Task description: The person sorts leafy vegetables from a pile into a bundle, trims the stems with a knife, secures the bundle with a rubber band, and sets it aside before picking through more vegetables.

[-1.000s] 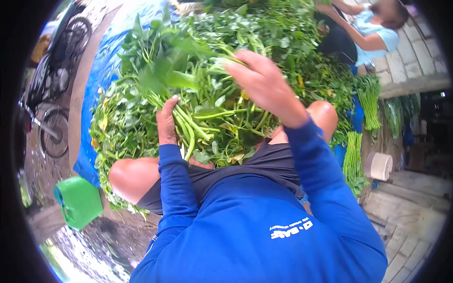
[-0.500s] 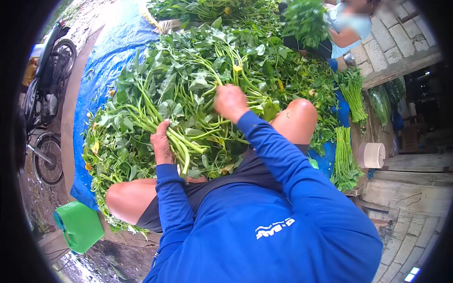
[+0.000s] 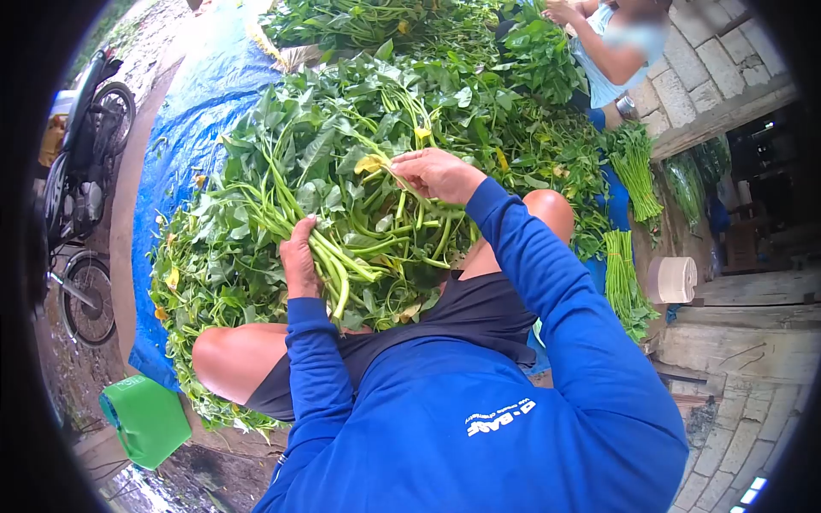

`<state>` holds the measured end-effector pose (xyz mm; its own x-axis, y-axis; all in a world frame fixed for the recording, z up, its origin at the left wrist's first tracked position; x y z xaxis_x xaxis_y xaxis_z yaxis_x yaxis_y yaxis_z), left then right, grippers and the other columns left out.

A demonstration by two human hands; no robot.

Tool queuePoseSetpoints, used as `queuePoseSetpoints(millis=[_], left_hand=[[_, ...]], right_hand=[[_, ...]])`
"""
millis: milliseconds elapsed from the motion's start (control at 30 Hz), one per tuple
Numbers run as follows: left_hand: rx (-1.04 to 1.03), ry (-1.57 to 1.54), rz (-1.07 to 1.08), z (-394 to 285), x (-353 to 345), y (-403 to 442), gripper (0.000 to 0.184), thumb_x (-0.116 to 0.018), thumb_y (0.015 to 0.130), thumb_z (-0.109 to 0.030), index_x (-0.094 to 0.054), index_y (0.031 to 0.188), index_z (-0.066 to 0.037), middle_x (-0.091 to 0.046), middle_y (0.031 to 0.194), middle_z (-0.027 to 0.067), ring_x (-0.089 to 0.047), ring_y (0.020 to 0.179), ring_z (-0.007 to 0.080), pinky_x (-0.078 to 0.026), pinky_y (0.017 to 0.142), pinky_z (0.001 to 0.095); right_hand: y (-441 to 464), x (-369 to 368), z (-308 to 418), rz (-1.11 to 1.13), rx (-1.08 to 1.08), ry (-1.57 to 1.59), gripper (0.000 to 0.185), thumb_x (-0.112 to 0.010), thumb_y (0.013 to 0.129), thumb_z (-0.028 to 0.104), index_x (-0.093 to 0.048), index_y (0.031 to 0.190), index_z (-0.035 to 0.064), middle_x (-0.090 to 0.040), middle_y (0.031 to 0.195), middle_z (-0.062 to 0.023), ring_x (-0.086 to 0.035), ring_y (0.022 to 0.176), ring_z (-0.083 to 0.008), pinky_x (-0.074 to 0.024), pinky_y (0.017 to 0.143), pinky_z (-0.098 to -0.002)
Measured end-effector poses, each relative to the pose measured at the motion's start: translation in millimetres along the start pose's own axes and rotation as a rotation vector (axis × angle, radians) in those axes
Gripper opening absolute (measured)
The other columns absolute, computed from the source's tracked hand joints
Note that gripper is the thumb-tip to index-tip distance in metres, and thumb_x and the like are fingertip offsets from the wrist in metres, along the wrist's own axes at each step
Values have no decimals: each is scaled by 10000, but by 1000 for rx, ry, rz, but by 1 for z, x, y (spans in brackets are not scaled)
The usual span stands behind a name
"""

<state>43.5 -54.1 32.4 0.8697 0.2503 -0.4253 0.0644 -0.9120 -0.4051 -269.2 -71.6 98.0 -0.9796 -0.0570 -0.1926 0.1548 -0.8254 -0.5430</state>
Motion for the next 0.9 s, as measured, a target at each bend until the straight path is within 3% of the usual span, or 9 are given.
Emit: queuePoseSetpoints(millis=[100,233,267,367,533,700,800,833,900], left_hand=[[-11,-8,-3,-1,5,-2,193,-799,961,-153,-776,980,37,-776,831,102,-753,652,199,-626,598,331],[-8,-10,-25,0,14,2,193,-797,959,-154,-770,972,36,-775,828,107,-757,654,208,-633,598,339],[0,-9,-31,0,14,2,193,-797,959,-154,-769,971,36,-775,827,108,-759,655,211,-634,598,341],[10,-31,-28,2,13,1,200,-799,953,-148,-759,989,45,-772,840,107,-762,659,219,-639,599,350],[10,-49,11,1,5,-1,237,-809,936,-113,-718,1097,35,-760,914,93,-746,681,204,-635,611,346],[17,-91,71,8,-8,-4,354,-825,914,-80,-677,1224,6,-749,963,69,-719,721,164,-614,631,326],[33,-83,97,15,-10,-4,379,-825,917,-72,-654,1248,-1,-740,971,68,-718,735,162,-620,641,321],[25,-118,94,18,-14,-6,389,-826,916,-71,-645,1255,-6,-739,981,67,-719,740,163,-624,643,321],[8,-176,110,30,-16,-3,426,-827,915,-67,-624,1286,-23,-739,1007,62,-723,755,167,-634,646,322]], right_hand=[[-9,-4,2,224,64,287,455,-715,1057,70,-584,1493,80,-781,1035,-6,-753,801,-108,-599,656,-295],[-37,-32,8,276,68,308,542,-701,1035,-49,-543,1542,61,-733,1281,-97,-749,1084,-173,-624,903,-307],[-39,-35,4,274,56,319,590,-707,1021,-33,-523,1563,107,-727,1194,-99,-758,1034,-216,-635,882,-351],[-51,-43,3,272,114,130,585,-705,1004,-30,-490,1532,99,-710,1192,-111,-753,1023,-222,-631,884,-384],[-56,-58,-1,-65,291,-205,554,-727,1022,24,-555,1537,130,-722,1159,-68,-694,967,-121,-597,841,-305],[-42,-65,-10,-270,573,59,263,-754,1050,69,-769,1312,44,-769,1027,16,-675,824,-30,-560,683,-215],[-46,-59,-3,-292,773,-112,215,-758,1047,69,-792,1259,52,-773,1067,17,-685,853,-23,-565,698,-206],[-44,-62,2,-249,861,-3,168,-765,1040,79,-814,1198,43,-783,1044,25,-681,821,-42,-559,693,-238],[-47,-66,11,-498,849,-376,186,-750,1016,65,-815,1187,29,-801,1024,-34,-694,903,-97,-554,774,-279]])
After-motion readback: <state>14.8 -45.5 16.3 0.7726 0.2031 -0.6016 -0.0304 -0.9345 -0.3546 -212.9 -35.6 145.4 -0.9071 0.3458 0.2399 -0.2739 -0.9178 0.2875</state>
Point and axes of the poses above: each hand's wrist, its own y-axis towards the middle knuckle, its own x-axis out of the back of the hand, z = x × y, the point moved 1 cm from there along y, towards the middle knuckle
